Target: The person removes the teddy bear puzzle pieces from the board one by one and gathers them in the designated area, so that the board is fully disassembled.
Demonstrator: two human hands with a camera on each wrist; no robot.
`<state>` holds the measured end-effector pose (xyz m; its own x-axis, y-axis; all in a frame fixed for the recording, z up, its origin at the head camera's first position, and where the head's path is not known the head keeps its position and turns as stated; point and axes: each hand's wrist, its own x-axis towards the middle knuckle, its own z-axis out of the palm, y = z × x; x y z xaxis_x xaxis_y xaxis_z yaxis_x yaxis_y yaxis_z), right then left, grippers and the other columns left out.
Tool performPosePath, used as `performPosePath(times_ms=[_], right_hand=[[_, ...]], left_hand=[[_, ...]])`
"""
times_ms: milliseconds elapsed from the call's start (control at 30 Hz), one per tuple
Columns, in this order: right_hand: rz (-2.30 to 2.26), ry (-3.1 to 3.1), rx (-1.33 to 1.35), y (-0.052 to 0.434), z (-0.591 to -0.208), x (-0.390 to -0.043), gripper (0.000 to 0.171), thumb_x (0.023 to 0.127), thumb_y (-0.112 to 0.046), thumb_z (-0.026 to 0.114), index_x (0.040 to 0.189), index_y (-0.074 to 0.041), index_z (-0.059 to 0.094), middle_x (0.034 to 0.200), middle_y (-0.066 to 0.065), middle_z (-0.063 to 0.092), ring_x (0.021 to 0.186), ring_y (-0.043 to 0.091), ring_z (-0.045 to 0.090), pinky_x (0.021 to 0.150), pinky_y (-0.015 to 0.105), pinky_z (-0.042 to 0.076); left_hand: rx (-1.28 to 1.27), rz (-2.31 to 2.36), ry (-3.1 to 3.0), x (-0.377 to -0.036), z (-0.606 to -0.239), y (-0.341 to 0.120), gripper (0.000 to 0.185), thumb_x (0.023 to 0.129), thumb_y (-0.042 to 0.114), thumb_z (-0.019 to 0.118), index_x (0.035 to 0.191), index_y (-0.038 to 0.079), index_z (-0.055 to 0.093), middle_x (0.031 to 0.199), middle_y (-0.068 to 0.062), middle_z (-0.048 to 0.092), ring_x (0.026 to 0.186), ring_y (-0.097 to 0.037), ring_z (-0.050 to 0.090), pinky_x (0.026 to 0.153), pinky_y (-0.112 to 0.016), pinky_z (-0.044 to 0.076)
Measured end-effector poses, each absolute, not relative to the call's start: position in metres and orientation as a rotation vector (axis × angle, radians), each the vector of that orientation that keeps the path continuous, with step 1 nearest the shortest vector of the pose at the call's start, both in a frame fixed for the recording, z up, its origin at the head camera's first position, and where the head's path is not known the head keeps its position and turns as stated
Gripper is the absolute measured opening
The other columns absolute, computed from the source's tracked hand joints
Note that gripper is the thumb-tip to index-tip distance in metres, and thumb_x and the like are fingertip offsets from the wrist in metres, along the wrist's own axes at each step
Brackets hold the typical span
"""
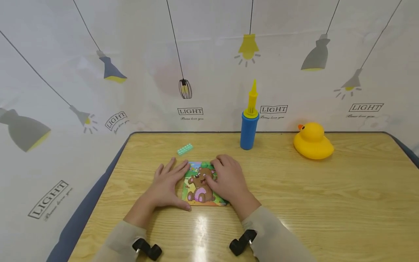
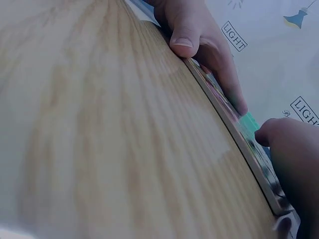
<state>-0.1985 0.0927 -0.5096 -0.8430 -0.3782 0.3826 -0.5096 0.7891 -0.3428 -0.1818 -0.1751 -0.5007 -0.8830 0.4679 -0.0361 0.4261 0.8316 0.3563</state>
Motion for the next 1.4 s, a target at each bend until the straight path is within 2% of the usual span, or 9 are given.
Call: performPosePath(times_ms=[200,500,667,800,967,1033,1233,1400], right_hand=[[0.633,-2.704,0.736,0.084,-0.51,-0.198,0.041,0.096,-0.04,0.074,0.123,-0.008,0.075,0.131,0.013,0.067,0.126,0.037,0.06,0.112,0.058,0.043],[0.685,-2.683,0.708,0.065,-0.509,-0.2,0.028,0.094,-0.031,0.072,0.114,-0.011,0.077,0.128,0.012,0.068,0.125,0.036,0.061,0.11,0.058,0.045],[0.71,-2.744,0.646,0.061,-0.509,-0.2,0.032,0.094,-0.033,0.071,0.118,-0.012,0.076,0.135,0.013,0.065,0.131,0.037,0.055,0.111,0.06,0.042],[0.735,-2.77,0.61,0.058,-0.508,-0.2,0.04,0.091,-0.041,0.074,0.119,-0.014,0.077,0.136,0.014,0.061,0.134,0.039,0.049,0.111,0.062,0.039],[0.74,-2.864,0.563,0.056,-0.504,-0.201,0.054,0.088,-0.055,0.078,0.125,-0.016,0.075,0.115,0.006,0.057,0.114,0.031,0.051,0.098,0.053,0.041],[0.729,-2.915,0.532,0.056,-0.502,-0.203,0.058,0.088,-0.06,0.079,0.127,-0.018,0.073,0.112,0.003,0.058,0.108,0.029,0.051,0.093,0.051,0.042],[0.791,-3.006,0.455,0.056,-0.49,-0.206,0.064,0.083,-0.064,0.084,0.128,-0.021,0.07,0.125,0.003,0.066,0.114,0.03,0.056,0.095,0.055,0.042],[0.838,-3.026,0.44,0.055,-0.487,-0.205,0.063,0.083,-0.063,0.086,0.128,-0.021,0.07,0.126,0.003,0.065,0.115,0.028,0.055,0.095,0.054,0.04]], left_hand=[[0.738,0.548,2.895,-0.181,-0.505,-0.172,0.147,0.053,0.093,0.081,0.17,0.022,0.029,0.177,0.006,0.019,0.164,-0.036,-0.002,0.125,-0.069,-0.003],[0.749,0.58,2.894,-0.18,-0.502,-0.171,0.145,0.054,0.088,0.086,0.17,0.019,0.031,0.177,0.003,0.022,0.163,-0.038,0.001,0.125,-0.07,-0.002],[0.749,0.565,2.899,-0.181,-0.502,-0.173,0.146,0.054,0.089,0.085,0.17,0.019,0.031,0.177,0.003,0.022,0.164,-0.038,0.001,0.125,-0.07,-0.002],[0.736,0.55,2.893,-0.181,-0.502,-0.175,0.147,0.053,0.09,0.084,0.17,0.02,0.029,0.177,0.005,0.02,0.164,-0.036,0.0,0.125,-0.069,-0.003],[0.737,0.571,2.902,-0.181,-0.501,-0.177,0.148,0.053,0.089,0.085,0.171,0.019,0.028,0.176,0.003,0.022,0.164,-0.036,0.003,0.125,-0.069,-0.003],[0.752,0.598,2.906,-0.181,-0.501,-0.177,0.15,0.053,0.088,0.086,0.171,0.018,0.027,0.176,0.002,0.023,0.163,-0.037,0.005,0.125,-0.069,-0.002],[0.77,0.608,2.905,-0.183,-0.502,-0.176,0.153,0.053,0.089,0.085,0.173,0.018,0.02,0.177,0.002,0.021,0.164,-0.036,0.005,0.126,-0.067,-0.003],[0.759,0.601,2.9,-0.183,-0.503,-0.178,0.154,0.053,0.089,0.085,0.173,0.019,0.019,0.177,0.003,0.02,0.164,-0.035,0.005,0.126,-0.066,-0.004]])
